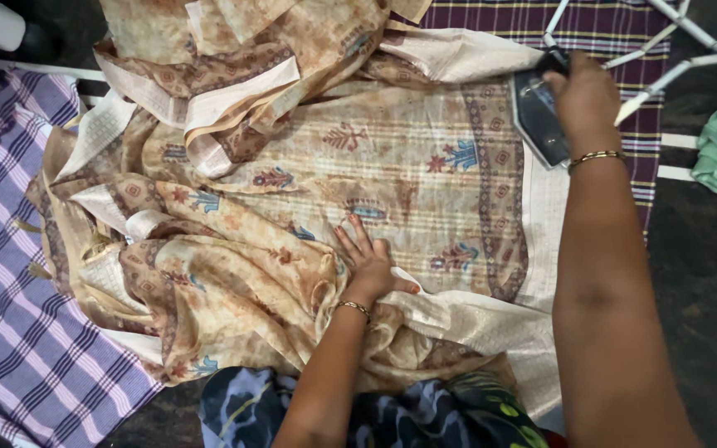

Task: The person irons a large patterned cloth on a flat surface. They repeatedly smooth the fabric with their hands and use an electric iron to press different sections, adjusting the cloth's position as needed.

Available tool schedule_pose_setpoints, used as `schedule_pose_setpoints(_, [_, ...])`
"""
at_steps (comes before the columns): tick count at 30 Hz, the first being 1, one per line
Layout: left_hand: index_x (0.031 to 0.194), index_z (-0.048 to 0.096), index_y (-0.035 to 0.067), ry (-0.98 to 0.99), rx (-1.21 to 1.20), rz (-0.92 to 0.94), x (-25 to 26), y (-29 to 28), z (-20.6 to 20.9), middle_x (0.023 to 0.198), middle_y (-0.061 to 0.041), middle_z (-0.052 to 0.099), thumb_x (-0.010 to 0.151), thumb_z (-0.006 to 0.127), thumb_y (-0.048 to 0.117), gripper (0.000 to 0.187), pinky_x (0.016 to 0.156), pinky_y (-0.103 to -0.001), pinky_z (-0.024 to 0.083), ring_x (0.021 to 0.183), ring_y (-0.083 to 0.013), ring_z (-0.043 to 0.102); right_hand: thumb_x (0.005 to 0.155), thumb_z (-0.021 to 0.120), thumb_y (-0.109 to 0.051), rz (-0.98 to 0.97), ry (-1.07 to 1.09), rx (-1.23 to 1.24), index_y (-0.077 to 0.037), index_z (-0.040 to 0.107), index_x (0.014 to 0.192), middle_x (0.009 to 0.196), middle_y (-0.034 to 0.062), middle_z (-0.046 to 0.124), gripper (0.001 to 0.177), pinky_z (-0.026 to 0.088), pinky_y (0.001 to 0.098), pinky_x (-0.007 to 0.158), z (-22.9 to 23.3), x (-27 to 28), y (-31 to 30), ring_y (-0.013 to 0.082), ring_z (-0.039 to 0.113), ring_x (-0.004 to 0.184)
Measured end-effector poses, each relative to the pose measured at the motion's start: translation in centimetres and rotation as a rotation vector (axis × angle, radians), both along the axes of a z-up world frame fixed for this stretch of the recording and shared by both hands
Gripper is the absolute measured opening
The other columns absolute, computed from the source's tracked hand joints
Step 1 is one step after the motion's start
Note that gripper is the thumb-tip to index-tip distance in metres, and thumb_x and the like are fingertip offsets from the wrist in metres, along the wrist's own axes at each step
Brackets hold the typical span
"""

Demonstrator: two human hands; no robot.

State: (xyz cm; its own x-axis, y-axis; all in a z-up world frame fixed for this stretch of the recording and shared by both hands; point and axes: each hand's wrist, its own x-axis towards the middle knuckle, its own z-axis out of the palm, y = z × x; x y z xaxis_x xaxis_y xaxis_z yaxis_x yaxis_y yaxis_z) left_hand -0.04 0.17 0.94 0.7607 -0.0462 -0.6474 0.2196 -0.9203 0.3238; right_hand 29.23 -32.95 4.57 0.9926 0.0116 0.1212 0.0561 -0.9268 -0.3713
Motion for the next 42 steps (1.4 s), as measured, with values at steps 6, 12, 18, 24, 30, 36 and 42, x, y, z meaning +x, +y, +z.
schedule_pose_setpoints(6, [0.132, 0.054, -0.005, 0.002, 0.005, 0.015, 0.1, -0.1, 0.1, 0.147, -0.052, -0.035, 0.047, 0.087, 0.075, 0.121, 0.104, -0.084, -0.018, 0.127, -0.0708, -0.044, 0.100, 0.079, -0.026, -0.187, -0.032, -0.018, 0.006, 0.065, 0.116, 0.107, 0.0320, 0.069, 0.038, 0.051, 0.0565, 0.085, -1.5, 0.1, -3.8, 0.0506, 0.065, 0.100])
schedule_pose_setpoints(12, [0.134, 0.051, -0.008, -0.035, 0.015, 0.006, -0.1, -0.1, -0.3, 0.146, -0.052, -0.034, 0.046, 0.087, 0.077, 0.128, 0.103, -0.082, -0.019, 0.126, -0.0701, -0.044, 0.096, 0.081, -0.025, -0.183, -0.054, -0.022, 0.006, 0.066, 0.114, 0.099, 0.0332, 0.069, 0.039, 0.051, 0.0565, 0.078, -0.4, -2.5, -5.5, 0.0512, 0.066, 0.091])
schedule_pose_setpoints(18, [0.134, 0.052, -0.008, -0.004, 0.009, -0.020, 0.0, 0.0, -0.2, 0.147, -0.054, -0.034, 0.049, 0.085, 0.077, 0.125, 0.103, -0.084, -0.019, 0.127, -0.0710, -0.043, 0.097, 0.079, -0.035, -0.028, 0.239, 0.039, -0.001, 0.069, 0.119, 0.098, 0.0276, 0.072, 0.042, 0.054, 0.0522, 0.078, 3.6, -7.1, -4.9, 0.0429, 0.070, 0.088])
schedule_pose_setpoints(24, [0.137, 0.051, -0.005, -0.044, -0.044, -0.009, -0.5, 0.4, -0.3, 0.147, -0.052, -0.035, 0.052, 0.084, 0.078, 0.123, 0.103, -0.083, -0.018, 0.127, -0.0713, -0.043, 0.089, 0.077, -0.037, 0.063, 0.583, 0.125, -0.011, 0.071, 0.129, 0.095, 0.0198, 0.076, 0.048, 0.057, 0.0461, 0.073, 5.3, -11.7, -3.1, 0.0330, 0.073, 0.077])
schedule_pose_setpoints(30, [0.144, 0.050, 0.008, -0.259, -0.006, -0.053, -1.7, 2.1, -0.6, 0.157, -0.040, -0.011, 0.063, 0.078, 0.074, 0.108, 0.109, -0.078, -0.004, 0.141, -0.0634, -0.015, 0.085, 0.077, -0.036, 0.343, 0.522, 0.166, -0.016, 0.072, 0.127, 0.108, 0.0110, 0.077, 0.047, 0.055, 0.0371, 0.083, 4.6, -14.2, -0.6, 0.0242, 0.074, 0.093])
schedule_pose_setpoints(36, [0.129, 0.062, 0.014, -0.505, 0.234, -0.228, -2.9, 10.4, 2.3, 0.154, -0.021, 0.043, 0.067, 0.077, 0.069, 0.084, 0.114, -0.074, 0.015, 0.151, -0.0444, 0.022, 0.082, 0.080, -0.037, 0.365, 0.597, 0.092, -0.018, 0.072, 0.126, 0.110, 0.0113, 0.077, 0.049, 0.056, 0.0380, 0.086, 3.7, -13.3, 4.6, 0.0273, 0.074, 0.095])
schedule_pose_setpoints(42, [0.116, 0.066, 0.015, -0.614, 0.201, -0.269, -4.2, 15.9, 3.0, 0.133, -0.016, 0.059, 0.064, 0.081, 0.061, 0.071, 0.115, -0.072, 0.018, 0.146, -0.0389, 0.033, 0.080, 0.079, -0.035, 0.612, 0.518, 0.018, -0.019, 0.071, 0.128, 0.126, 0.0105, 0.072, 0.051, 0.053, 0.0401, 0.095, 2.4, -12.3, 10.3, 0.0307, 0.069, 0.112])
